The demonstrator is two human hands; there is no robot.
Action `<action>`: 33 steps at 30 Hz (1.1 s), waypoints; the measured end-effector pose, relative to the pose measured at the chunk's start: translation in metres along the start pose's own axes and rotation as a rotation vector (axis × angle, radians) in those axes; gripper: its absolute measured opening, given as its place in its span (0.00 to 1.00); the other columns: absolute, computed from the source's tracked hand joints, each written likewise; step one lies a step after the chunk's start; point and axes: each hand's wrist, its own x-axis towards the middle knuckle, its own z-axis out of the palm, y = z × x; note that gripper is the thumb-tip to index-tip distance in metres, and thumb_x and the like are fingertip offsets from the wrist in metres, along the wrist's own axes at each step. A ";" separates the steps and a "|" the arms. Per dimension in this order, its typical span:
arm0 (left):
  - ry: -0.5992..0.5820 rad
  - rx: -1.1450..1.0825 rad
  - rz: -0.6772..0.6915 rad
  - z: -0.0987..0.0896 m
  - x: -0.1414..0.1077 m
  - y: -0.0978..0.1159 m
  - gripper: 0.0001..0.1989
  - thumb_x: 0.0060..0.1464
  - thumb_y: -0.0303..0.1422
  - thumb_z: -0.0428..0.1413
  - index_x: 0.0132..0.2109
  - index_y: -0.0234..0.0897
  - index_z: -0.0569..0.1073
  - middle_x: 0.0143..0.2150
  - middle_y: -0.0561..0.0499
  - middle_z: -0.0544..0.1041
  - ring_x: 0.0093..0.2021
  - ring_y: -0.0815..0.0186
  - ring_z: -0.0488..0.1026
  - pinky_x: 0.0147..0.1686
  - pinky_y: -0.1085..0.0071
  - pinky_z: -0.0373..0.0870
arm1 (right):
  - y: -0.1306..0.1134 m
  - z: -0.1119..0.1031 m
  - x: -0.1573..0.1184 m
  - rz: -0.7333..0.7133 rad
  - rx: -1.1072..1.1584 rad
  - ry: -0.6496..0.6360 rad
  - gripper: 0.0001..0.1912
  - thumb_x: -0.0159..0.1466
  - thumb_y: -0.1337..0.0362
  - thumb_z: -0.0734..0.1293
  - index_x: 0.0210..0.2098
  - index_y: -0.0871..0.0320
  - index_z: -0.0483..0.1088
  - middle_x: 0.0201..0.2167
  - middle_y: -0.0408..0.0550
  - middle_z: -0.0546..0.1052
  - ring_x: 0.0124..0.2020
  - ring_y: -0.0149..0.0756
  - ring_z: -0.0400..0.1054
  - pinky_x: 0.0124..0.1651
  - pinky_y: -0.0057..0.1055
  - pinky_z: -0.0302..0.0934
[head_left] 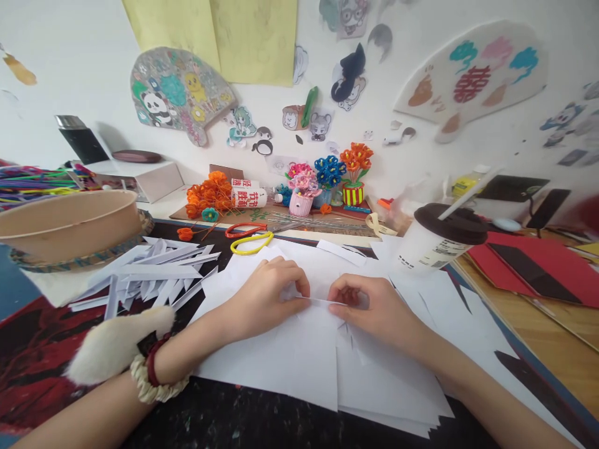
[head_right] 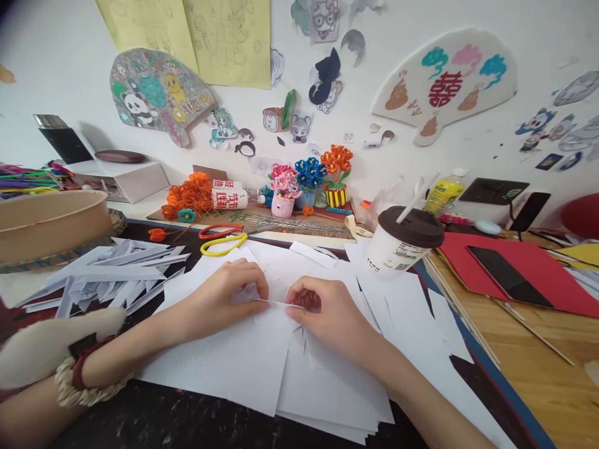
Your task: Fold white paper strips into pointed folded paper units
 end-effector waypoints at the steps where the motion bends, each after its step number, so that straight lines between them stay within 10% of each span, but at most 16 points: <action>1: -0.006 -0.027 -0.020 0.000 0.000 0.002 0.00 0.53 0.28 0.60 0.34 0.37 0.75 0.32 0.54 0.76 0.34 0.67 0.69 0.36 0.70 0.62 | -0.001 0.000 0.000 0.018 0.026 -0.009 0.02 0.59 0.68 0.68 0.30 0.56 0.73 0.27 0.42 0.76 0.29 0.33 0.67 0.34 0.30 0.62; 9: 0.022 -0.144 -0.121 0.004 0.000 0.012 0.04 0.53 0.30 0.61 0.30 0.36 0.77 0.26 0.55 0.76 0.27 0.71 0.66 0.29 0.75 0.60 | -0.003 -0.001 0.001 0.028 0.041 0.071 0.01 0.55 0.67 0.70 0.28 0.56 0.76 0.17 0.38 0.69 0.22 0.30 0.62 0.31 0.29 0.59; 24: 0.152 -0.245 -0.101 -0.002 -0.004 0.017 0.06 0.54 0.31 0.59 0.30 0.35 0.77 0.25 0.55 0.74 0.25 0.72 0.63 0.27 0.75 0.59 | 0.003 -0.009 0.002 -0.070 0.329 0.172 0.12 0.61 0.61 0.69 0.45 0.53 0.73 0.29 0.43 0.73 0.32 0.35 0.68 0.40 0.34 0.62; 33: 0.173 -0.869 -0.299 0.010 -0.002 0.028 0.09 0.54 0.35 0.58 0.38 0.34 0.71 0.32 0.49 0.78 0.33 0.65 0.75 0.32 0.70 0.71 | 0.004 0.003 0.003 0.014 0.464 -0.073 0.25 0.55 0.55 0.74 0.49 0.56 0.67 0.34 0.47 0.74 0.36 0.38 0.72 0.43 0.38 0.67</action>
